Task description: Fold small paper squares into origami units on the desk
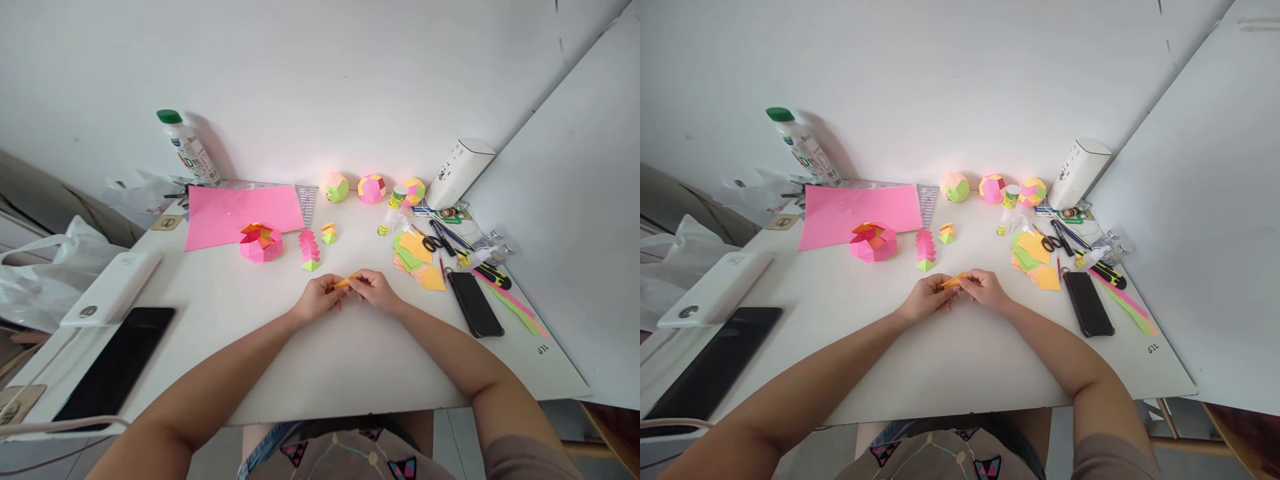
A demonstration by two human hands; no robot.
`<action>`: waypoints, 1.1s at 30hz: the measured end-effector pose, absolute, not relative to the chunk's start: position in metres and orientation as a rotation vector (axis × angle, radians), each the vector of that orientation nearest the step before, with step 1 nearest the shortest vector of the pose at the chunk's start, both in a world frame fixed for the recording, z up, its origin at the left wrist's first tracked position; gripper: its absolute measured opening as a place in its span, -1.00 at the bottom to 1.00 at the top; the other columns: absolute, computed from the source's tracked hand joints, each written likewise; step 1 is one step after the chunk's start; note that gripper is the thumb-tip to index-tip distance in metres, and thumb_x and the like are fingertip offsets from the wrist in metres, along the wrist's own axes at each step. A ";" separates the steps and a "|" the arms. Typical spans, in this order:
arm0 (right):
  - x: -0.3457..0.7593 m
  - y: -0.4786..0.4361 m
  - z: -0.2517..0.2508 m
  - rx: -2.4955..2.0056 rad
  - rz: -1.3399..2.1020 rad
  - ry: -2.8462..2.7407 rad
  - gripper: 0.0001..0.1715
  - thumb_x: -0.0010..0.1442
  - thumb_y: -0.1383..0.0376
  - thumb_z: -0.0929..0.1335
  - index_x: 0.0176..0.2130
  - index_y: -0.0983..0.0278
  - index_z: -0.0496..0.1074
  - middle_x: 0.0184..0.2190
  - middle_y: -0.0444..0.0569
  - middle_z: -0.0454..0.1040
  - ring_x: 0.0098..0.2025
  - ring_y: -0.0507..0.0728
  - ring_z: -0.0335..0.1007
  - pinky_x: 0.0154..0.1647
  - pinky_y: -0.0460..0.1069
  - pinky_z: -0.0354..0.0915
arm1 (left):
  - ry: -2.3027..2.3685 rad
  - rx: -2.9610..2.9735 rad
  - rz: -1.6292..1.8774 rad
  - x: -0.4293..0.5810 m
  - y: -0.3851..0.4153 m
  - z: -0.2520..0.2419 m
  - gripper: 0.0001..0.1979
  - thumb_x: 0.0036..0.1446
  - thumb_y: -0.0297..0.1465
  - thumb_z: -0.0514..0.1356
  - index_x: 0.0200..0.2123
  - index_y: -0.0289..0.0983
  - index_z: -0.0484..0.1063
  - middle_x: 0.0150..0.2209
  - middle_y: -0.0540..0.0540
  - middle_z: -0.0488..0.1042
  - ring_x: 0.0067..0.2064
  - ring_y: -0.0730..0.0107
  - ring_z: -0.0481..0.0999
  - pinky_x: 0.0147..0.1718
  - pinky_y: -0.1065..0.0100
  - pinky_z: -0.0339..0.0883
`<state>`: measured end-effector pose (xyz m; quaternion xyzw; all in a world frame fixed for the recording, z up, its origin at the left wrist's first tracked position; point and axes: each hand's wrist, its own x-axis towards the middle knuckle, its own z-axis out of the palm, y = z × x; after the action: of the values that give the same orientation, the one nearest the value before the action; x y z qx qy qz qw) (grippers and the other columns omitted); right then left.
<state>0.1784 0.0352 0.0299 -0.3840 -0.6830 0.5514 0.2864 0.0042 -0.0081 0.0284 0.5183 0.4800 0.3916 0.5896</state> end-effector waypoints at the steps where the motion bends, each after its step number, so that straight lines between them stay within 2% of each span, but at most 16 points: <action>1: 0.179 0.036 0.029 -1.021 1.474 -1.826 -0.67 0.13 0.08 0.31 -0.41 0.32 0.38 -0.52 -0.11 0.39 -0.60 -0.06 0.20 -0.57 -0.11 0.14 | 1.110 1.197 0.936 0.004 -0.009 0.027 -0.62 -0.02 -0.10 0.20 -0.31 -0.31 0.36 -0.47 -0.02 0.43 -0.58 0.53 0.39 -0.68 0.49 0.14; 10: 0.182 0.036 0.027 -0.984 1.599 -1.783 -0.70 0.10 0.12 0.34 -0.35 0.32 0.40 -0.46 -0.10 0.42 -0.58 -0.06 0.25 -0.56 -0.11 0.20 | 1.081 1.144 1.059 0.004 -0.013 0.024 -0.59 0.03 -0.09 0.17 -0.22 -0.31 0.36 -0.46 -0.03 0.46 -0.61 0.53 0.38 -0.66 0.47 0.16; 14: 0.183 0.035 0.028 -0.986 1.584 -1.821 -0.70 0.12 0.12 0.32 -0.32 0.33 0.40 -0.44 -0.08 0.43 -0.57 -0.05 0.25 -0.54 -0.11 0.20 | 1.064 1.211 1.138 0.005 -0.013 0.021 -0.58 0.01 -0.13 0.20 -0.17 -0.32 0.35 -0.40 -0.08 0.50 -0.39 0.41 0.49 -0.37 0.35 0.36; 17: 0.184 0.035 0.029 -0.999 1.555 -1.855 -0.68 0.14 0.10 0.30 -0.32 0.33 0.40 -0.47 -0.07 0.43 -0.57 -0.04 0.24 -0.54 -0.10 0.18 | 1.057 1.231 1.130 0.006 -0.012 0.022 -0.58 -0.01 -0.17 0.22 -0.13 -0.31 0.34 -0.28 -0.14 0.51 -0.23 0.30 0.50 -0.21 0.26 0.36; 22: 0.185 0.036 0.029 -0.933 1.550 -1.908 -0.70 0.16 0.11 0.28 -0.34 0.31 0.40 -0.45 -0.07 0.43 -0.54 -0.03 0.24 -0.50 -0.10 0.20 | 1.035 1.266 1.060 0.004 -0.012 0.023 -0.69 0.02 -0.16 0.20 -0.29 -0.30 0.40 -0.34 -0.10 0.50 -0.27 0.33 0.48 -0.25 0.29 0.35; 33: 0.185 0.037 0.026 -0.976 1.637 -1.807 -0.69 0.14 0.10 0.30 -0.37 0.32 0.39 -0.47 -0.10 0.42 -0.58 -0.06 0.24 -0.56 -0.12 0.15 | 1.064 1.248 0.946 0.003 -0.012 0.026 -0.65 0.06 -0.11 0.14 -0.28 -0.29 0.38 -0.42 -0.07 0.50 -0.32 0.34 0.47 -0.33 0.34 0.29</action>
<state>0.1845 0.0373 0.0259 -0.3593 -0.6653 0.6028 0.2549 0.0029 -0.0118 0.0261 0.5350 0.4562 0.4055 0.5841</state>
